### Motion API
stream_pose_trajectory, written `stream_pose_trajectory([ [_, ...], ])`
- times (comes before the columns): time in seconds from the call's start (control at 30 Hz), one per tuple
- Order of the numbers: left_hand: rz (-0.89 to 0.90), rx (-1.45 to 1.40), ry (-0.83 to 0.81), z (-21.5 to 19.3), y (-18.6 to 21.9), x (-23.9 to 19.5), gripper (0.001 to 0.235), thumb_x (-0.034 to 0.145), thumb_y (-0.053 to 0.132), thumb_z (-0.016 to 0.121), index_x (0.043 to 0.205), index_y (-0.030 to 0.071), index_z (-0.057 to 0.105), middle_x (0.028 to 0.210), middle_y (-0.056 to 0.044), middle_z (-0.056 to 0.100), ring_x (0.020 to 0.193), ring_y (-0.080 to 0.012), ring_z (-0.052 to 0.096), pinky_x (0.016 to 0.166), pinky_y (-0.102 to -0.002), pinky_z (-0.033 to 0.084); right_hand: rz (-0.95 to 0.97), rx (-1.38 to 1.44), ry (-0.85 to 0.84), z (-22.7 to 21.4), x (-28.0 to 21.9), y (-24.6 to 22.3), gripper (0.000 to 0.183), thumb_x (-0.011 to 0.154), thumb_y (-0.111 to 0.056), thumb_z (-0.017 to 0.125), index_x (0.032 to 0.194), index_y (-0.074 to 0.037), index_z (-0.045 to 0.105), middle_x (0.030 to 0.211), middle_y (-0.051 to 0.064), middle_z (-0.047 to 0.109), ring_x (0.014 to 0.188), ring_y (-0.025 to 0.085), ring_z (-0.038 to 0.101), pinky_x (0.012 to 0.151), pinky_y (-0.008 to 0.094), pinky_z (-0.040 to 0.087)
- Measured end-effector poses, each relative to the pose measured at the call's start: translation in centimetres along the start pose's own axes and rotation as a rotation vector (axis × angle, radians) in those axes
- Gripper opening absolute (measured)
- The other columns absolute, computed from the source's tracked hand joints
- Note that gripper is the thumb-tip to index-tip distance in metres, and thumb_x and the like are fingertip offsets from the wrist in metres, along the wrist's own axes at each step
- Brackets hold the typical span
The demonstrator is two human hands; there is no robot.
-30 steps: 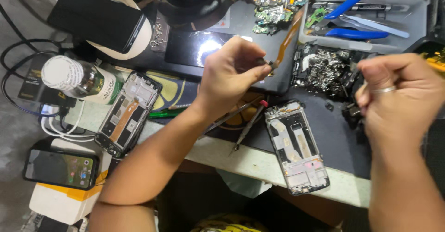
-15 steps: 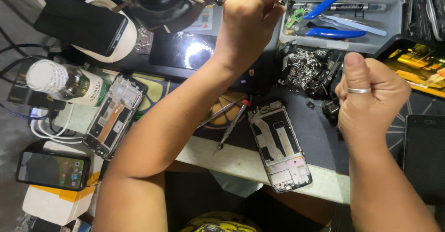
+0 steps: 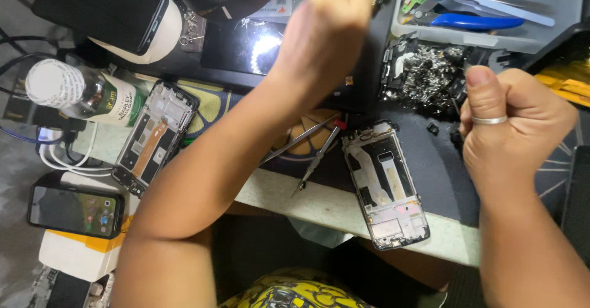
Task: The person disassembles a smartphone using a screwdriver and tweezers, removes internal components including a ribbon cable, and repositions parts within the chassis. The work is performed on a cluttered workbench with tools and spare parts visible.
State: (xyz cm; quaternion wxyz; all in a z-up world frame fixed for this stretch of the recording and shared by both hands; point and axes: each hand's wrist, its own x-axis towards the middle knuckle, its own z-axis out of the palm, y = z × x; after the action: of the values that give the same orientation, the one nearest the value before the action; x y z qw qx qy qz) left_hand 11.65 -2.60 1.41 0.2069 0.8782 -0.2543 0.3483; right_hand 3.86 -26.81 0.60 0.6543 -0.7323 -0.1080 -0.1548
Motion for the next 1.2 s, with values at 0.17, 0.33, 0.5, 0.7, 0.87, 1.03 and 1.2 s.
stream_pose_trajectory([
  [0.17, 0.180, -0.086, -0.300, -4.4, 3.4, -4.0, 0.005, 0.090, 0.005, 0.064, 0.088, 0.003, 0.060, 0.092, -0.015, 0.064, 0.080, -0.0318, 0.071, 0.064, -0.042, 0.055, 0.002, -0.033, 0.009, -0.3, -0.3, 0.7, 0.047, 0.115, -0.019, 0.072, 0.074, -0.005, 0.055, 0.064, 0.001, 0.055, 0.051, 0.006, 0.048, 0.050, 0.020, 0.036],
  [0.33, 0.123, -0.252, -0.358, -6.5, 3.8, -5.8, 0.011, 0.092, 0.010, 0.064, 0.082, 0.006, 0.060, 0.081, -0.011, 0.067, 0.074, -0.0324, 0.068, 0.067, -0.044, 0.056, 0.014, 0.026, 0.007, -0.7, -1.0, 1.9, 0.044, 0.118, -0.020, 0.072, 0.081, -0.005, 0.056, 0.069, 0.003, 0.057, 0.054, 0.007, 0.049, 0.053, 0.021, 0.039],
  [0.5, 0.018, -0.217, -0.511, -5.7, 3.4, -7.2, 0.010, 0.085, 0.012, 0.066, 0.077, 0.007, 0.063, 0.069, -0.011, 0.068, 0.065, -0.0342, 0.068, 0.056, -0.046, 0.052, 0.070, 0.051, 0.005, -1.1, -1.6, 2.7, 0.042, 0.122, -0.020, 0.072, 0.086, -0.008, 0.056, 0.072, 0.002, 0.058, 0.059, 0.006, 0.052, 0.057, 0.019, 0.041],
  [0.7, 0.051, -0.148, -0.488, -4.8, 3.8, -8.0, 0.003, 0.081, 0.009, 0.064, 0.077, 0.008, 0.064, 0.072, -0.010, 0.069, 0.068, -0.0324, 0.071, 0.057, -0.044, 0.054, 0.140, -0.110, -0.036, -0.3, -1.8, 1.4, 0.031, 0.119, -0.019, 0.071, 0.093, -0.007, 0.059, 0.078, 0.002, 0.062, 0.062, 0.005, 0.053, 0.058, 0.018, 0.041],
  [0.87, 0.033, -0.135, -0.479, -4.6, 3.8, -8.3, 0.004, 0.081, 0.009, 0.064, 0.077, 0.009, 0.064, 0.071, -0.010, 0.069, 0.067, -0.0312, 0.071, 0.056, -0.043, 0.055, 0.128, -0.161, -0.092, 0.4, -2.1, -0.7, 0.024, 0.119, -0.019, 0.068, 0.100, -0.006, 0.061, 0.079, 0.000, 0.063, 0.064, 0.002, 0.054, 0.061, 0.015, 0.043],
  [1.03, 0.000, -0.145, -0.443, -3.8, 4.5, -8.4, 0.005, 0.083, 0.010, 0.064, 0.079, 0.008, 0.063, 0.072, -0.010, 0.069, 0.065, -0.0317, 0.070, 0.054, -0.045, 0.054, 0.082, -0.183, -0.141, 0.9, -1.5, -1.1, 0.017, 0.117, -0.013, 0.067, 0.105, -0.002, 0.063, 0.086, 0.004, 0.066, 0.064, 0.003, 0.056, 0.060, 0.015, 0.044],
  [1.2, -0.059, -0.246, -0.411, -3.8, 5.0, -8.3, 0.012, 0.087, 0.014, 0.067, 0.080, 0.007, 0.061, 0.072, -0.010, 0.068, 0.065, -0.0331, 0.069, 0.057, -0.046, 0.054, 0.065, -0.210, -0.154, 1.2, -1.3, -1.6, 0.012, 0.115, -0.010, 0.067, 0.107, -0.001, 0.063, 0.091, 0.005, 0.068, 0.066, 0.004, 0.059, 0.059, 0.015, 0.046],
])
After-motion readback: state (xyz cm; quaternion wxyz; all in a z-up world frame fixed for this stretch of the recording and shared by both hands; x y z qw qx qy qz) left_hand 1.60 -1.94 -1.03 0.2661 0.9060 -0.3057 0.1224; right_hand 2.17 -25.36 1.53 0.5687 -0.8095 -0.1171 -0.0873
